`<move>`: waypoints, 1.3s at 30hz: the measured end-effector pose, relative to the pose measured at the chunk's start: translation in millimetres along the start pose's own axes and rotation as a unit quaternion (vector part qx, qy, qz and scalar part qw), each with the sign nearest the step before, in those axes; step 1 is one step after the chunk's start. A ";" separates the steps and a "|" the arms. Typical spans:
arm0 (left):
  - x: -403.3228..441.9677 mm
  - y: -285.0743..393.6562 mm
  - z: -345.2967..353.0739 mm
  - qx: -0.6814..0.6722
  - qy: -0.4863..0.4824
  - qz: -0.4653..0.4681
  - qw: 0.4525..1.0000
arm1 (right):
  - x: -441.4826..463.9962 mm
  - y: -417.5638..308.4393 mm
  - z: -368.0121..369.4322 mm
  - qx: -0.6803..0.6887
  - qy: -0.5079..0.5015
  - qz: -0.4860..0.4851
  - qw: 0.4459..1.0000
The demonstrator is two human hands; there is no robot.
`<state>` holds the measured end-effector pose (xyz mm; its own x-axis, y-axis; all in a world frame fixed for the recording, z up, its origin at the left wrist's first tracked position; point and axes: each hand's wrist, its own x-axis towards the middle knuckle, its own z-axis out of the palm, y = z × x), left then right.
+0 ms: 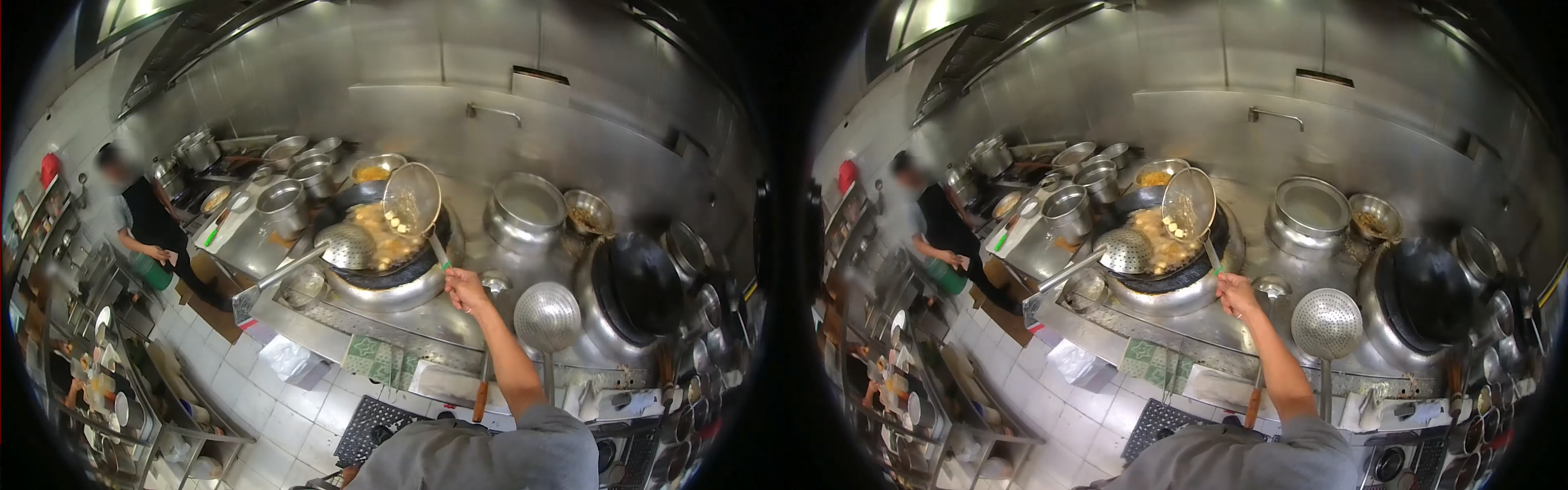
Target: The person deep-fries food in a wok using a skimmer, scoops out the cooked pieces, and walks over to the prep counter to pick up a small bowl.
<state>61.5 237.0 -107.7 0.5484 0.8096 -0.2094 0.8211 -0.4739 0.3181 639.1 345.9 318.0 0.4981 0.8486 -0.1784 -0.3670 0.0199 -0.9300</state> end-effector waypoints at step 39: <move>-16.8 46.7 -20.0 0.036 -0.025 0.058 0.997 | 2.2 -95.1 -342.0 -0.605 0.448 -0.073 0.655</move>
<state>87.4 208.3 -70.8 0.6457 0.7307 -0.2215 0.7602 -0.5879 0.2767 943.8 165.1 296.1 0.9179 0.2233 0.3279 0.3568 -0.8260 -0.4363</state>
